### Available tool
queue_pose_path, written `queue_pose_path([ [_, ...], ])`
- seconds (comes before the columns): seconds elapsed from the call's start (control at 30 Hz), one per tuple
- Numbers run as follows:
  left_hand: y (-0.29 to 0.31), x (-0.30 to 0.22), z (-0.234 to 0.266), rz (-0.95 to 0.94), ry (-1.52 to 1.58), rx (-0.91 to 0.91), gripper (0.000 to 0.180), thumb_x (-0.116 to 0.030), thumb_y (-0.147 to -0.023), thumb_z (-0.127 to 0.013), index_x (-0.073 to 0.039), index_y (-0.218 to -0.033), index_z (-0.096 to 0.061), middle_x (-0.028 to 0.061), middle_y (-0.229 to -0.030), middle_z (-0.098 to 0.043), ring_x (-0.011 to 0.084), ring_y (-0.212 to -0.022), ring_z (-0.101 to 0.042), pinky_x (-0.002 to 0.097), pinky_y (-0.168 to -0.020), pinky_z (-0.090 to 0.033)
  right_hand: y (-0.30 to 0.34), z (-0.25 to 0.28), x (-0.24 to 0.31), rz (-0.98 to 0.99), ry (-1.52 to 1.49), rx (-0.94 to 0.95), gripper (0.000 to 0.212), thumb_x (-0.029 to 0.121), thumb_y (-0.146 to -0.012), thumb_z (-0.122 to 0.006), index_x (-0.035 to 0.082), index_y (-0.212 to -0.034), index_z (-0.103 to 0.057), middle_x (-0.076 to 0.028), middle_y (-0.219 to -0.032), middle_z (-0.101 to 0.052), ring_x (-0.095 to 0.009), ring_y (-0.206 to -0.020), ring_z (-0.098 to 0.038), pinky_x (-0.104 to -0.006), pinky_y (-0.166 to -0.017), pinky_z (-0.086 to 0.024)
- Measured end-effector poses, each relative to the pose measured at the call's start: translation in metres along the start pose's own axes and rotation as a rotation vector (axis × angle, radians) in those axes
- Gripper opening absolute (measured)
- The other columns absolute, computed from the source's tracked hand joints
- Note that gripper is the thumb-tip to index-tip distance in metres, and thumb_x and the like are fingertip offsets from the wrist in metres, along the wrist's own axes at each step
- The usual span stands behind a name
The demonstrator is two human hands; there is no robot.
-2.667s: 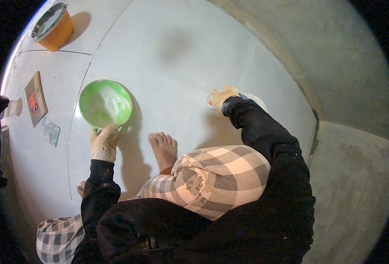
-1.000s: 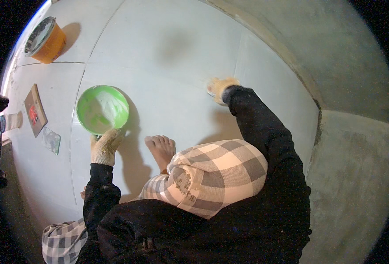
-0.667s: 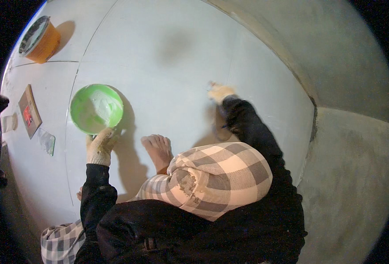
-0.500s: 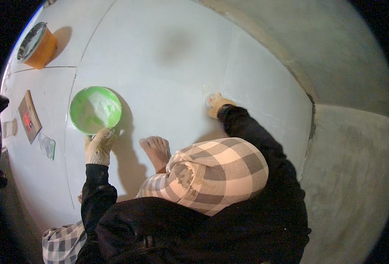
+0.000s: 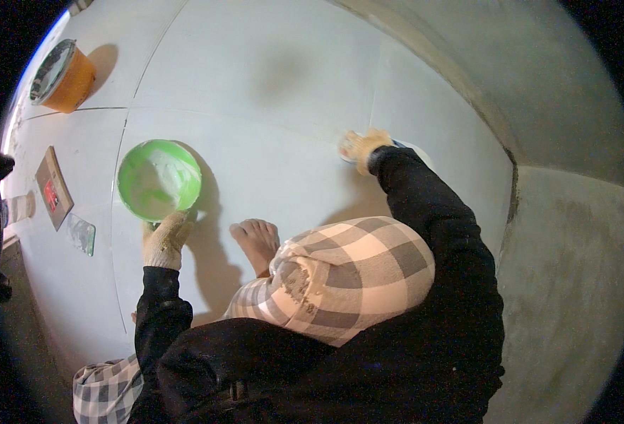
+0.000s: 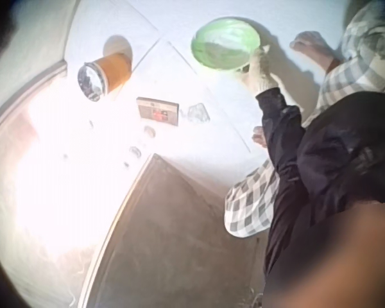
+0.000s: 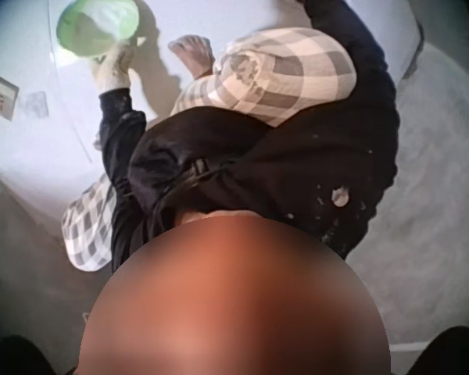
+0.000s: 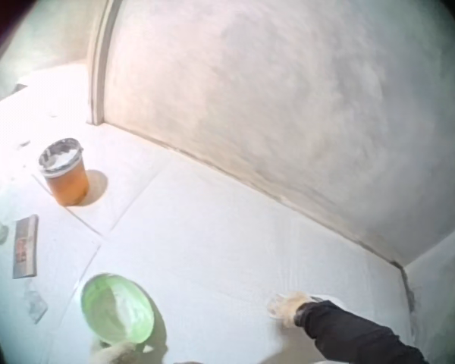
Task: The person scoops white grout from a green bowl and applies it into the gaps between floor tiles using a small rubber float. They repeatedly smooth the grout along the tile seams and wipe excess material from the tile surfaces.
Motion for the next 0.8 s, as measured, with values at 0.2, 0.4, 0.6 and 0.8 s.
queue_pose_path([
  [0.2,-0.005,0.001,-0.002,-0.056,-0.078,0.022,0.063,0.002,-0.082,-0.073,0.001,-0.137,-0.042,0.0196,-0.115,-0.065,0.0291,-0.094,-0.071,0.036,-0.073,-0.06,-0.005,0.043,-0.013,-0.075,-0.274,-0.093,0.045,0.015,-0.086,-0.059,0.022,-0.13,-0.062,-0.01,-0.133,-0.059,-0.033,-0.117,-0.062,-0.0475,-0.096,-0.052],
  [0.4,-0.001,0.006,0.0,-0.061,-0.171,0.049,0.061,0.0,-0.08,-0.076,0.004,-0.134,-0.046,0.0179,-0.11,-0.067,0.0254,-0.089,-0.071,0.0337,-0.07,-0.059,-0.021,0.007,-0.019,-0.066,-0.278,-0.057,0.056,0.016,-0.085,-0.054,0.024,-0.141,-0.054,-0.01,-0.148,-0.049,-0.035,-0.119,-0.061,-0.0453,-0.098,-0.052],
  [0.6,0.002,0.014,0.014,-0.006,-0.067,0.068,0.063,-0.03,-0.087,-0.079,-0.004,-0.136,-0.05,0.0143,-0.112,-0.067,0.0221,-0.088,-0.067,0.0359,-0.069,-0.057,-0.01,-0.059,-0.03,-0.053,-2.057,0.109,0.05,0.023,-0.09,-0.054,-0.006,-0.13,-0.056,-0.027,-0.107,-0.071,-0.038,-0.102,-0.069,-0.0433,-0.093,-0.055],
  [0.8,-0.011,0.006,0.026,-0.05,0.313,-0.115,0.076,-0.069,-0.093,-0.055,-0.01,-0.142,-0.051,0.0102,-0.128,-0.062,0.0245,-0.111,-0.061,0.0518,-0.092,-0.052,-0.024,0.004,0.048,0.757,-2.519,0.404,0.058,0.023,-0.09,-0.06,-0.01,-0.136,-0.049,-0.037,-0.12,-0.063,-0.04,-0.107,-0.068,-0.0471,-0.095,-0.055],
])
Point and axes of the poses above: each hand's wrist, its own y-axis away from the middle knuckle, its own z-axis out of the back of the hand, x = y × z, the point moved 5 cm from there along -y, towards the middle knuckle
